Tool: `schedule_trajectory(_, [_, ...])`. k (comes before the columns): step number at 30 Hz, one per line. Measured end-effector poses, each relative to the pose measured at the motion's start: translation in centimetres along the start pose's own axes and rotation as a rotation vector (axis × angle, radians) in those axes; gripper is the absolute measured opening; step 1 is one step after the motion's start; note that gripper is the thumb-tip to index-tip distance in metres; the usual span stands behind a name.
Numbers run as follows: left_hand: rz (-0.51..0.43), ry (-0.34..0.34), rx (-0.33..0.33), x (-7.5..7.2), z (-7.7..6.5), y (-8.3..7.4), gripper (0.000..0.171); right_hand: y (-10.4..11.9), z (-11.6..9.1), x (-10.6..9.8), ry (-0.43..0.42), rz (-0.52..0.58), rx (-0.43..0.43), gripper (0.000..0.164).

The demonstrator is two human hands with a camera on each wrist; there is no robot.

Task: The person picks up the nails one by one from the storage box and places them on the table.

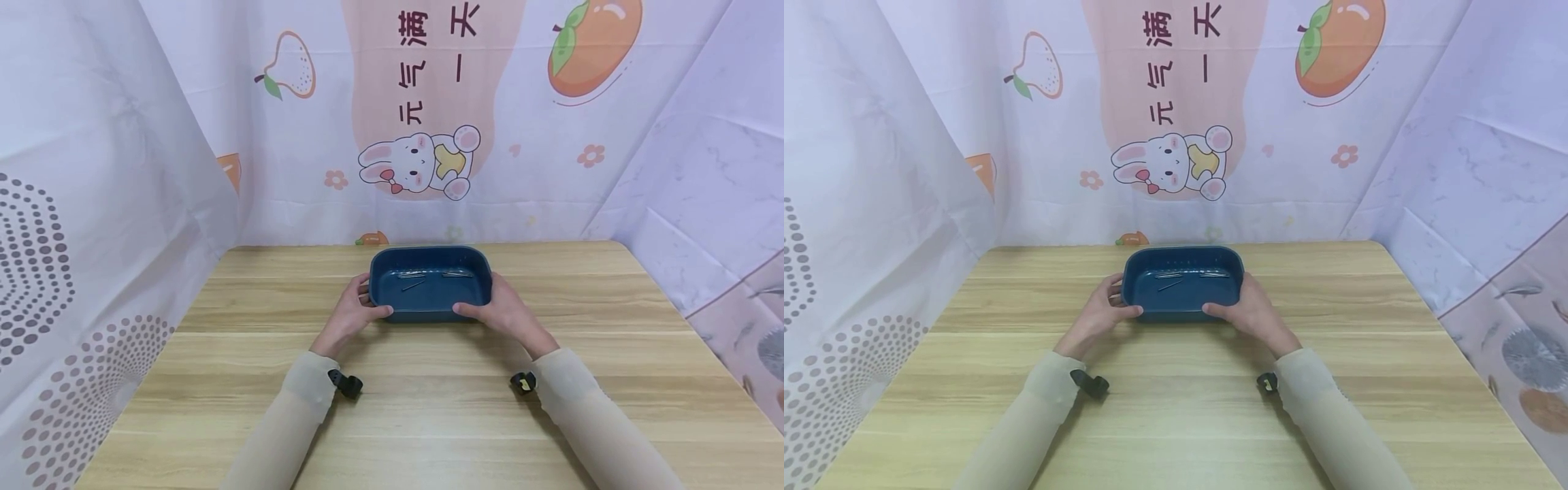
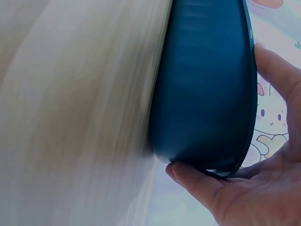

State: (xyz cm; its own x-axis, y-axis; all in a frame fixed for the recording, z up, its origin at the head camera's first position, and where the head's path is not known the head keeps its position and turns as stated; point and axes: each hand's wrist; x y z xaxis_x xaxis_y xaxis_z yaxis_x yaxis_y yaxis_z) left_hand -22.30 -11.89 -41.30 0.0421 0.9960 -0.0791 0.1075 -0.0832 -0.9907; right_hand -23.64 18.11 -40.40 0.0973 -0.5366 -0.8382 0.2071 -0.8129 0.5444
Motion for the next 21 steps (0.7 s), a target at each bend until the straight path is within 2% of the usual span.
schedule_trajectory(11, [-0.011,0.006,0.001,-0.11,-0.04,-0.03,0.088,0.2,-0.16,-0.13,0.016,-0.002,0.023,0.103])
schedule_trajectory(21, [-0.025,0.017,0.011,-0.17,-0.16,-0.09,0.088,0.14,-0.24,-0.08,0.018,-0.009,0.029,0.102])
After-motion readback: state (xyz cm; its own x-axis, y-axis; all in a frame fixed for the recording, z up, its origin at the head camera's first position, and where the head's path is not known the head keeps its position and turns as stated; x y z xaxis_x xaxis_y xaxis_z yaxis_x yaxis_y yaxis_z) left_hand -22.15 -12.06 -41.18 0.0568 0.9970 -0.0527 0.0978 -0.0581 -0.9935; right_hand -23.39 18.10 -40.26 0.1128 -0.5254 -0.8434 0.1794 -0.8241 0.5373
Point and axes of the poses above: each hand's wrist, its own z-axis towards the middle knuckle, its own x-axis out of the palm, y = z × x, and after that the axes turned 14 degrees about -z, right-handed
